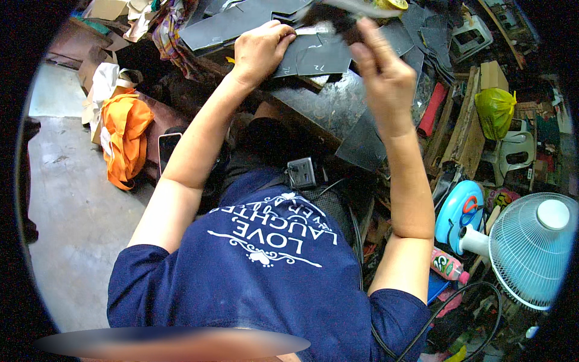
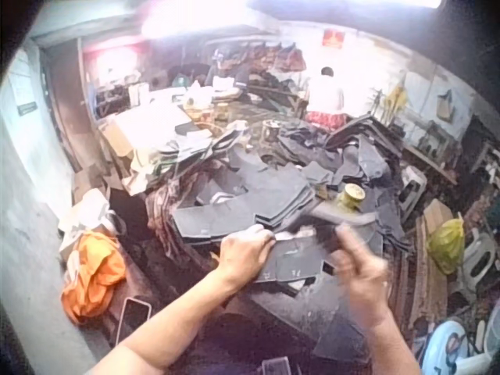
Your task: The person repeatedly picks up dark, irregularly shaped leather pieces from a cluttered workbench, aligns them on a wooden block, and strikes them with a small hammer to shape or flatten them. The person handles the pieces one at a time, placing finished pieces aside.
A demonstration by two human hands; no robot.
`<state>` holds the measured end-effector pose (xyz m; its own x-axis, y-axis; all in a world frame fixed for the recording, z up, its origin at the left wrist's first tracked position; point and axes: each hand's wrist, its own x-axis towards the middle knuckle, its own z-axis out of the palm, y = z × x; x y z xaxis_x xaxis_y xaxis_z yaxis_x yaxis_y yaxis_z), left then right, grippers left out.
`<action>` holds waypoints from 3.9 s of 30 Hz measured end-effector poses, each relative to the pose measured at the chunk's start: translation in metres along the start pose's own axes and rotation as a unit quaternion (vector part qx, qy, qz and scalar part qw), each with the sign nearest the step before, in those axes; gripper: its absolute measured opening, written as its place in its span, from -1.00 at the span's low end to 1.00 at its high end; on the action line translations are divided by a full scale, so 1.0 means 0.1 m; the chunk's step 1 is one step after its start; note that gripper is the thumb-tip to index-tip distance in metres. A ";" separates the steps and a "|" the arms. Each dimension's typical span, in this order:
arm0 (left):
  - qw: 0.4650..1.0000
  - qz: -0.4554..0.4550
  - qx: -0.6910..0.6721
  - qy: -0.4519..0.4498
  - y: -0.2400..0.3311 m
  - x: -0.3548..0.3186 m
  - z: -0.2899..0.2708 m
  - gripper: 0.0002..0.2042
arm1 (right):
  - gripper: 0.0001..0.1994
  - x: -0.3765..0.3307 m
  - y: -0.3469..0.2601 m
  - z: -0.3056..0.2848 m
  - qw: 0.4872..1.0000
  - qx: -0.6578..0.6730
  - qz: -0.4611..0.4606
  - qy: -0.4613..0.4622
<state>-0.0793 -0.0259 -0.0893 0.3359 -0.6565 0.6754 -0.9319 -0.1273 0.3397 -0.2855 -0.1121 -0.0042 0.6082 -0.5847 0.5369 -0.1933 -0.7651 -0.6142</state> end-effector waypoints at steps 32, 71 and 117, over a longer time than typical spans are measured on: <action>0.977 -0.161 -0.095 -0.100 -0.15 -0.46 -1.29 -0.84 | -0.60 0.11 0.10 0.07 0.970 -0.211 -0.007 -0.116; 0.997 0.021 -0.069 -0.021 0.09 -0.13 -1.69 -0.90 | -0.61 -0.24 0.44 -0.38 0.988 -0.125 0.056 -0.070; 0.936 0.127 -0.151 -0.291 1.41 -0.17 0.12 -0.52 | -0.59 -0.79 0.56 -1.24 0.964 0.039 0.198 0.172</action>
<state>-0.2185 -0.0415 -0.0611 -0.1054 -0.9418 0.3192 -0.8604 0.2473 0.4455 -0.4398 -0.1423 -0.0096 0.2046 -0.8917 0.4038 -0.2911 -0.4493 -0.8447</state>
